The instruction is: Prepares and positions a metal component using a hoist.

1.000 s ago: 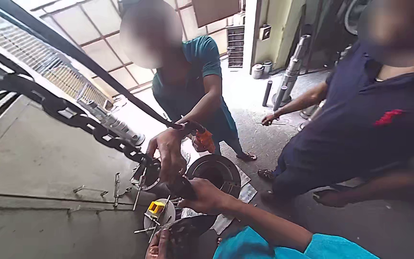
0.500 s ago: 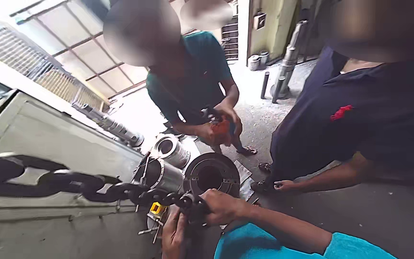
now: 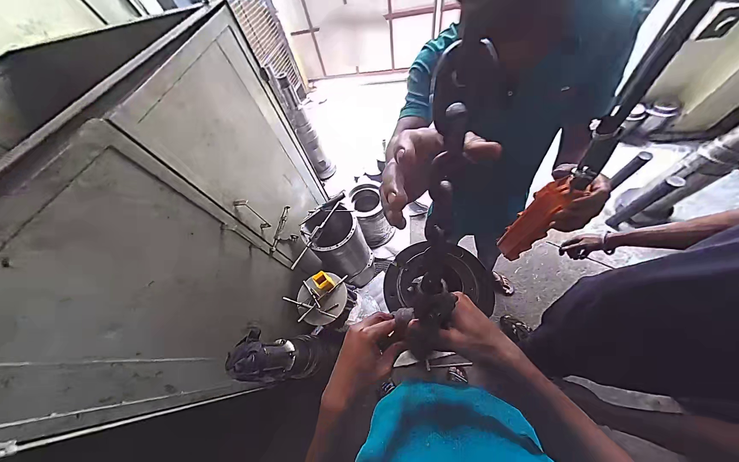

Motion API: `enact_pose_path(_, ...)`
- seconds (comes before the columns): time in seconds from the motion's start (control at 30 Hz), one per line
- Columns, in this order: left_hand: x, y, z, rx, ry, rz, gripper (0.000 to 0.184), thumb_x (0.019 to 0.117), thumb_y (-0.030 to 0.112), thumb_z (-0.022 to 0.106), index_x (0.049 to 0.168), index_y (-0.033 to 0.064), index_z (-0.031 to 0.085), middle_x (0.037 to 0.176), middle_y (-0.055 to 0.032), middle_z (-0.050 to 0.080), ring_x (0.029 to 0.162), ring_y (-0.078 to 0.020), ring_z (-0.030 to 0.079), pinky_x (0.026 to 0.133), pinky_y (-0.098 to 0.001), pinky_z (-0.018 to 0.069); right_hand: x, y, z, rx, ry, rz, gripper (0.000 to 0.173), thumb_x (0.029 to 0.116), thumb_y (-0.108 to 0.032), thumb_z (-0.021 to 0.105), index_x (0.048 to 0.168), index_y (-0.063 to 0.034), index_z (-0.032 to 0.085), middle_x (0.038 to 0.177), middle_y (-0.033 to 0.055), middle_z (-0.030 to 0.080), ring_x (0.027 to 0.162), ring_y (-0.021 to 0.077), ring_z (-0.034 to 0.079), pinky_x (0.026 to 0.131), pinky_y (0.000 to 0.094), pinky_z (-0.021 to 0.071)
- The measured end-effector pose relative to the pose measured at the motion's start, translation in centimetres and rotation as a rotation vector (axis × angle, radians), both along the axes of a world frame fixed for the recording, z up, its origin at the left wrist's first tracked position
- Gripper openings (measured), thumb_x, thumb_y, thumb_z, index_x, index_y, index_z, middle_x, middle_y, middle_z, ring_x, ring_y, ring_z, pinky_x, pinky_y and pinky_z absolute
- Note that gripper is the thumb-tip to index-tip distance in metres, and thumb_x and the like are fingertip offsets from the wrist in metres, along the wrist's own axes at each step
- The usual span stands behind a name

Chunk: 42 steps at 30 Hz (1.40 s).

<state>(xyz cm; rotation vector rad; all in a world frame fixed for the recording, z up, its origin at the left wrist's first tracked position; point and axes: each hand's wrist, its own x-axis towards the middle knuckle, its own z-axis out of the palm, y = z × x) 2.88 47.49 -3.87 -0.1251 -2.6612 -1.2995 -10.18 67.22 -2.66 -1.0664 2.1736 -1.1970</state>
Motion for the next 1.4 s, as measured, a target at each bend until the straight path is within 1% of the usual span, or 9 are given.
enact_pose_path(0.13,-0.4,0.5,1.5,-0.148,-0.019,-0.048,0.028,0.0990,0.028,0.062,0.104,0.0031,0.074,0.106,-0.0110,0.073,0.094,-0.0197,0.071,0.085,-0.0388,0.0596,-1.0,0.4,0.4,0.134,0.028,0.059,0.054,0.0898,-0.066,0.060,0.092,-0.0136,0.071,0.081,0.0016,0.068,0.083,0.0145,0.067,0.075,0.0443,0.0529)
enact_pose_path(0.2,-0.7,0.5,1.5,-0.071,0.020,-0.005,0.034,0.1047,0.030,0.052,0.101,0.0055,0.076,0.097,-0.0066,0.074,0.088,-0.0128,0.070,0.081,-0.0321,0.0586,-0.8,0.8,0.6,0.173,0.044,0.051,0.056,0.0883,-0.069,0.060,0.091,-0.0138,0.071,0.080,0.0015,0.067,0.082,0.0151,0.067,0.074,0.0446,0.0521)
enact_pose_path(0.3,-1.3,1.1,0.8,0.056,0.043,0.073,0.028,0.1014,0.026,0.058,0.097,0.0053,0.077,0.090,-0.0035,0.074,0.077,-0.0052,0.069,0.072,-0.0224,0.0579,-0.2,1.0,1.3,0.186,0.074,0.021,0.057,0.0885,-0.067,0.061,0.087,-0.0106,0.070,0.077,0.0046,0.066,0.079,0.0186,0.067,0.071,0.0464,0.0511)
enact_pose_path(0.43,-2.1,0.5,0.7,0.158,-0.114,-0.019,0.026,0.0991,0.029,0.062,0.096,0.0051,0.072,0.089,-0.0030,0.070,0.074,-0.0062,0.066,0.068,-0.0248,0.0570,0.2,1.6,2.4,0.270,0.108,0.012,0.059,0.0884,-0.069,0.057,0.083,-0.0116,0.068,0.072,0.0040,0.064,0.075,0.0201,0.066,0.067,0.0475,0.0491)
enact_pose_path(0.8,-3.1,2.5,1.1,-0.245,-0.050,-0.047,0.021,0.0914,0.029,0.063,0.089,0.0078,0.067,0.087,-0.0071,0.065,0.077,-0.0210,0.066,0.065,-0.0412,0.0552,-0.4,1.4,3.8,0.430,0.149,0.017,0.068,0.0890,-0.076,0.050,0.080,-0.0113,0.066,0.070,0.0050,0.061,0.075,0.0238,0.065,0.066,0.0495,0.0476)
enact_pose_path(0.97,-2.9,2.3,0.1,-0.178,0.059,-0.158,0.032,0.0931,0.030,0.064,0.112,0.0039,0.067,0.107,-0.0137,0.066,0.103,-0.0262,0.066,0.089,-0.0406,0.0562,-0.1,1.0,3.9,0.492,0.263,-0.033,0.079,0.0871,-0.083,0.043,0.082,-0.0083,0.067,0.074,0.0108,0.065,0.081,0.0306,0.068,0.073,0.0543,0.0500)
enact_pose_path(1.1,-3.5,0.2,0.7,-0.058,-0.010,-0.355,0.033,0.1038,0.024,0.047,0.116,0.0014,0.067,0.115,-0.0157,0.067,0.113,-0.0263,0.063,0.100,-0.0436,0.0513,-0.3,1.0,3.5,0.439,0.280,-0.004,0.075,0.0868,-0.082,0.046,0.082,-0.0103,0.067,0.072,0.0081,0.064,0.079,0.0275,0.067,0.069,0.0527,0.0495)
enact_pose_path(1.23,-4.5,-0.9,1.7,-0.121,-0.045,-0.420,0.022,0.0998,0.021,0.057,0.106,0.0042,0.070,0.103,-0.0119,0.069,0.099,-0.0236,0.068,0.088,-0.0440,0.0561,-0.3,0.7,2.8,0.312,0.290,0.044,0.067,0.0900,-0.073,0.052,0.084,-0.0086,0.069,0.073,0.0089,0.066,0.078,0.0264,0.068,0.070,0.0519,0.0496)
enact_pose_path(1.4,-5.5,-1.9,-1.3,0.092,0.103,-0.327,0.020,0.0935,0.020,0.070,0.095,0.0001,0.070,0.093,-0.0090,0.071,0.090,-0.0152,0.068,0.086,-0.0341,0.0574,-1.9,0.6,-0.1,0.034,0.392,0.077,0.056,0.0921,-0.063,0.060,0.085,-0.0087,0.070,0.072,0.0061,0.067,0.072,0.0188,0.067,0.064,0.0458,0.0516)
